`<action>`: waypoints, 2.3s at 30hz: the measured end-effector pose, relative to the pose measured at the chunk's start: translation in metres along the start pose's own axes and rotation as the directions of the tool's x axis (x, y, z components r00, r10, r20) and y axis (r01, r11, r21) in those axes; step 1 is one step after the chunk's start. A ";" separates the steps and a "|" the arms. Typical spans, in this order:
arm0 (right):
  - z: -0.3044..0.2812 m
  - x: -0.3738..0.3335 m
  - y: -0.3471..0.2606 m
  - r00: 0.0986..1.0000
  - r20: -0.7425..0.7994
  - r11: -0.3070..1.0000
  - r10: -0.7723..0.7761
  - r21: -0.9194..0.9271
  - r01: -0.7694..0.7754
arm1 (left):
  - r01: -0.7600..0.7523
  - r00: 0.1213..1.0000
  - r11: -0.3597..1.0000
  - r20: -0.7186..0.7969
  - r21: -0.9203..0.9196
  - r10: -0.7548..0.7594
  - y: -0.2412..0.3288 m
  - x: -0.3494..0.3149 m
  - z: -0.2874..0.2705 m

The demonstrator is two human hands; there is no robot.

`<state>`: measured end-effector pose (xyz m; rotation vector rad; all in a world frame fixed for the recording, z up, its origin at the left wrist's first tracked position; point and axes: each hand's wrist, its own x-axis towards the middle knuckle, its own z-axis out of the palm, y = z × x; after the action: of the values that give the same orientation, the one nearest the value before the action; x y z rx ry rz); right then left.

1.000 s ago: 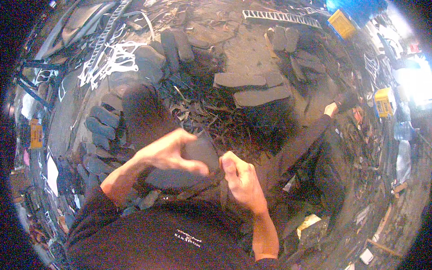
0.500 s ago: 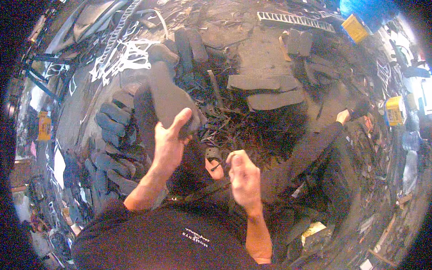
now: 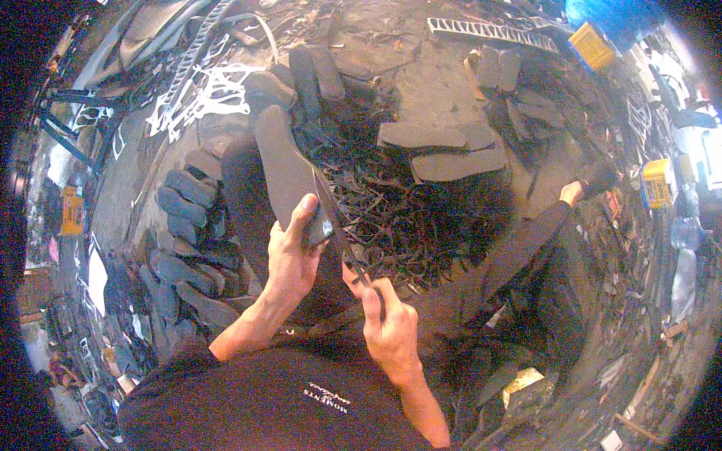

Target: The person sits on the floor and uses a knife to trim and cut black rubber pieces into smaller strips. They repeatedly pick up pieces, cut them, and place the cut pieces aside.

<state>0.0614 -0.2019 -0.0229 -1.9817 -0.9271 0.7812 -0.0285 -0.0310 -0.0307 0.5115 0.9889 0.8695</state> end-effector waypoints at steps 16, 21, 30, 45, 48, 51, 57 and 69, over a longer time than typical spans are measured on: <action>-0.017 0.040 0.034 0.917 0.396 0.584 0.041 0.735 -0.344 | -0.794 0.604 0.203 0.707 0.573 0.368 0.015 0.016 -0.028; -0.018 0.016 0.058 0.915 0.222 0.533 0.337 0.756 -0.379 | -0.630 0.753 0.567 0.596 0.531 0.279 -0.015 0.025 0.004; 0.019 0.056 0.103 0.938 -0.046 0.716 0.343 0.659 -0.230 | 0.152 0.719 0.789 0.481 0.596 -0.501 -0.043 0.015 -0.035; -0.020 0.380 0.211 0.963 -0.155 0.769 -0.220 -0.634 0.074 | -0.669 0.741 0.738 0.156 0.093 0.653 0.095 0.012 -0.044; 0.004 0.410 0.170 0.997 0.081 0.747 0.012 -0.664 0.045 | -0.458 0.885 0.853 0.221 0.252 0.410 0.051 0.000 -0.021; -0.033 0.420 0.195 0.994 0.086 0.767 0.062 -0.642 0.008 | -0.132 0.888 0.912 0.456 0.388 -0.065 0.004 0.001 -0.003; -0.049 0.323 0.146 0.997 -0.025 0.765 0.069 -0.640 -0.068 | 0.181 0.903 0.939 0.328 0.291 -0.276 -0.086 0.073 -0.006; -0.048 0.050 0.036 0.989 -0.108 0.920 0.098 0.388 -0.049 | -0.172 0.955 0.862 0.295 0.476 0.027 -0.039 0.067 0.057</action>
<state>0.1373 -0.1948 -0.0393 -1.7020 -0.5745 0.8024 0.0544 0.0022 -0.0655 1.1095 0.9262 0.6014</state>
